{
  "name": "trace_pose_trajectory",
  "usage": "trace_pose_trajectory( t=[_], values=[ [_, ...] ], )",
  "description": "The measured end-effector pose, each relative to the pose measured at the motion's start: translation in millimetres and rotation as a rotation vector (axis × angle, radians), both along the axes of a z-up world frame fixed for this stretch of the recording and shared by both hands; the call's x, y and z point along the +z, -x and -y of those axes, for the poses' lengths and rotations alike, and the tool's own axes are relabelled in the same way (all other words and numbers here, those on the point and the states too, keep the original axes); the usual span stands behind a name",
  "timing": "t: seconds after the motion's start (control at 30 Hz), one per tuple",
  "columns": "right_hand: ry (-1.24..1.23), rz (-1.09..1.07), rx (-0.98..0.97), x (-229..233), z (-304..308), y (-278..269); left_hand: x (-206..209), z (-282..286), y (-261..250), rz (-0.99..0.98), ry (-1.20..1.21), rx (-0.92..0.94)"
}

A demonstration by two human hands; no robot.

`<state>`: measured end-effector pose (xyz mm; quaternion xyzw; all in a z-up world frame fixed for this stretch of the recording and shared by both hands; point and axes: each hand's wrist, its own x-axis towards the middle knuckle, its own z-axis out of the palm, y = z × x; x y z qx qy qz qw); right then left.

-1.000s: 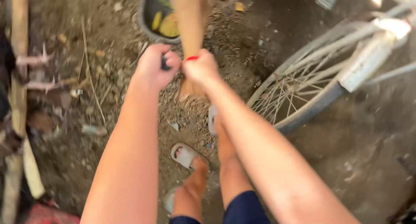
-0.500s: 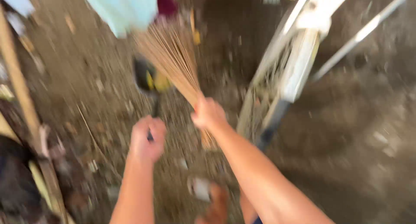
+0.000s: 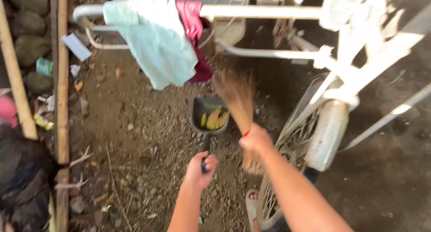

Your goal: Sweeping trash and leaves into a dustpan in an outdoor area.

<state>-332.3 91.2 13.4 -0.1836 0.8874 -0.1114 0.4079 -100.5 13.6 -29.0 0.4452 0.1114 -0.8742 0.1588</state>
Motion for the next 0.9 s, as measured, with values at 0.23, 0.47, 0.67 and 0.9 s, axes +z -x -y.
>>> trace_pose_trajectory(
  t=[0.23, 0.47, 0.67, 0.9],
  values=[
    [-0.090, 0.011, 0.023, -42.1, 37.6, 53.1, -9.6, -15.6, 15.8, 0.133, -0.042, -0.009],
    [-0.102, -0.173, 0.076, -108.8, 65.4, 81.3, -23.6, -10.7, -0.8, 0.231, -0.098, -0.065],
    [-0.381, -0.202, 0.655, -19.0, 54.6, 76.2, -29.5, -13.4, -20.4, 0.282, -0.183, -0.075],
    [-0.237, -0.194, 0.962, 125.2, 15.9, 108.2, -20.3, -28.4, -61.6, 0.243, -0.154, -0.001]
  ],
)
